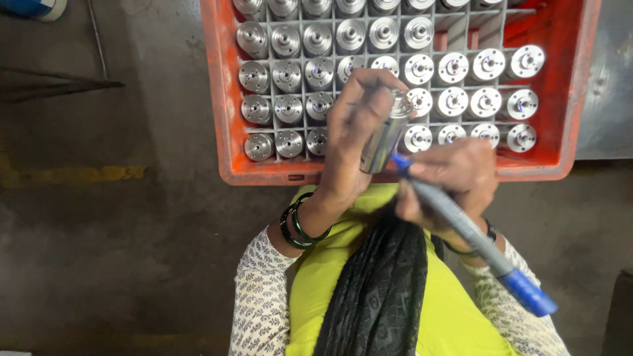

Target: The person holds a cylindrical metal part in one hand and a blue permanent marker in the other, writing or dabbing a mark on the part, then places the marked part into a compartment of a red grid tray filled with similar machined parts, repeating this cycle for successive parts.

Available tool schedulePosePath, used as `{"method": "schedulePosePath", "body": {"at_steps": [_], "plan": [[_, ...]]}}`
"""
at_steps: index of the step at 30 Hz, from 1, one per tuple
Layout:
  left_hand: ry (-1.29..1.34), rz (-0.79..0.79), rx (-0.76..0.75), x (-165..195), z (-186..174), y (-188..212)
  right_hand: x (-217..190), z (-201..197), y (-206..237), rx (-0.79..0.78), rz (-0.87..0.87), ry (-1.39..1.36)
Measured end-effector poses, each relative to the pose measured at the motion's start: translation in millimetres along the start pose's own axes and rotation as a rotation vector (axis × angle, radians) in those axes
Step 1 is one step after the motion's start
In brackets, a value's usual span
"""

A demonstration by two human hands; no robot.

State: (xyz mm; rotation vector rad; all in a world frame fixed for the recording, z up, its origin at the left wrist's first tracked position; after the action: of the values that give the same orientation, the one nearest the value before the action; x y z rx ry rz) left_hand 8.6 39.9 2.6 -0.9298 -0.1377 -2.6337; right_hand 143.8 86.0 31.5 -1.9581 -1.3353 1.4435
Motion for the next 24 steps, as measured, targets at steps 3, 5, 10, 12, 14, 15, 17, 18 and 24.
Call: {"method": "schedulePosePath", "body": {"at_steps": [3, 5, 10, 12, 14, 15, 17, 18, 24], "plan": [[0.002, -0.013, 0.013, -2, -2, -1, -6, -6, -3, -0.103, 0.029, 0.061], [0.003, -0.045, 0.040, -4, -2, 0, -7, -14, -5, -0.160, 0.127, 0.005], [-0.038, -0.066, 0.081, -8, -5, 2, -2, -4, 0, -0.040, -0.051, 0.131], [-0.033, -0.061, 0.091, -8, -6, 3, 5, 1, 10, 0.012, -0.106, 0.110], [-0.006, -0.069, 0.083, -6, -3, 2, 13, -5, 25, 0.017, -0.103, 0.107], [-0.088, -0.056, 0.054, -4, 0, 1, 20, -13, 33, 0.040, -0.072, 0.004], [-0.354, 0.009, -0.036, 4, 9, -5, 36, -40, 47, 0.138, 0.085, -0.041], [-0.537, 0.087, -0.121, 9, 14, -10, 46, -53, 53, 0.199, 0.135, 0.015], [-1.340, 0.631, -0.561, 29, 33, -72, 78, -87, 72, 0.357, 0.268, 0.038]]}}
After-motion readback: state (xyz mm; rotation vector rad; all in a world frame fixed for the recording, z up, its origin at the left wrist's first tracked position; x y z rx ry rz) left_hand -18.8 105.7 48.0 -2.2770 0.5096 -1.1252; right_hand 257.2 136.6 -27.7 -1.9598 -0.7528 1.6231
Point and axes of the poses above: each hand's wrist, its own y-axis away from the middle knuckle, its own z-axis out of the palm, x = y × z, the point moved 1 cm from there along -y, towards the middle knuckle
